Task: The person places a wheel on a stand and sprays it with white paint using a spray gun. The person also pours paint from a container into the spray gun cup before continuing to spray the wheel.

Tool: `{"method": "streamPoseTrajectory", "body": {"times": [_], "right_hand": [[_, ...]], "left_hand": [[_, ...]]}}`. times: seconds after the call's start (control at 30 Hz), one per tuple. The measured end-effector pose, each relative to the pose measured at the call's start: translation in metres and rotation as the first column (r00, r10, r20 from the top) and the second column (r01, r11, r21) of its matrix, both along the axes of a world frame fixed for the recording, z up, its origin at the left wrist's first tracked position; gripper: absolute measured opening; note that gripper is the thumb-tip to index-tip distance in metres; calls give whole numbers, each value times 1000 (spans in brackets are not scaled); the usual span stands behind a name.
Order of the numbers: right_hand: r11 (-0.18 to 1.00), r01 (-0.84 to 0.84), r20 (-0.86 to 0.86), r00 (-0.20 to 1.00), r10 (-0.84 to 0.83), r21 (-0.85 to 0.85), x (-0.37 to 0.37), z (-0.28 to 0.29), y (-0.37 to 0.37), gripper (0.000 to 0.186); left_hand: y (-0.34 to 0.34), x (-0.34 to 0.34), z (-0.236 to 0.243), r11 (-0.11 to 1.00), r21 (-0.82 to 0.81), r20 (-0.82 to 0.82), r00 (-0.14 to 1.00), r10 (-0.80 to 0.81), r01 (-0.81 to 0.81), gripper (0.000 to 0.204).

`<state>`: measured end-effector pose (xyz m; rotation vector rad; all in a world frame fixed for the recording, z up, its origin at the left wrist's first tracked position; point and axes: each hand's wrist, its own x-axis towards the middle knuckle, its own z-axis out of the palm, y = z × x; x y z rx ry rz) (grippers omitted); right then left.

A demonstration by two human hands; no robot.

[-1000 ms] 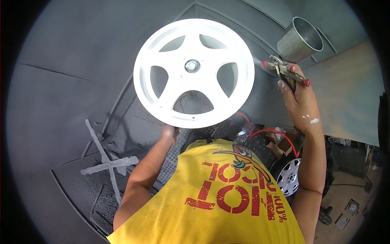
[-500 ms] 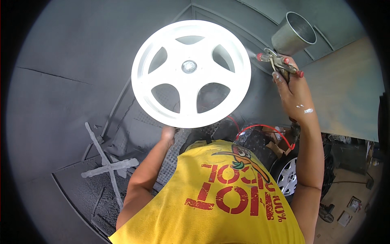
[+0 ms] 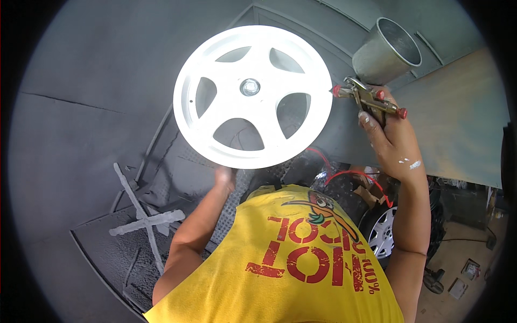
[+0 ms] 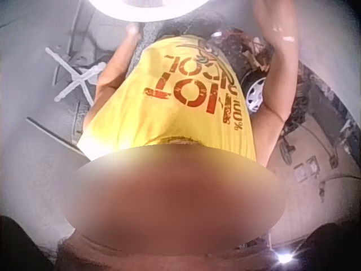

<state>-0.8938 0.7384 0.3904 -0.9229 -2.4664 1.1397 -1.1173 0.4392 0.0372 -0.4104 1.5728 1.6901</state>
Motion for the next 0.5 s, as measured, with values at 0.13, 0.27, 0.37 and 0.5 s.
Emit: {"method": "streamPoseTrajectory", "body": {"times": [0.13,0.27,0.37,0.5], "right_hand": [[1000,-25,-80,996,26,10,-4,-8,1,29],[993,53,-83,996,-44,101,-9,-19,13,27],[981,102,-17,995,-101,165,-2,-27,24,28],[952,93,-18,996,-91,292,4,-35,27,28]], "left_hand": [[16,43,16,974,62,197,954,-228,220,28],[14,44,6,974,113,208,954,-214,194,27],[6,18,2,972,54,120,965,-232,227,27],[4,-14,13,981,-99,-95,979,-179,170,39]]}}
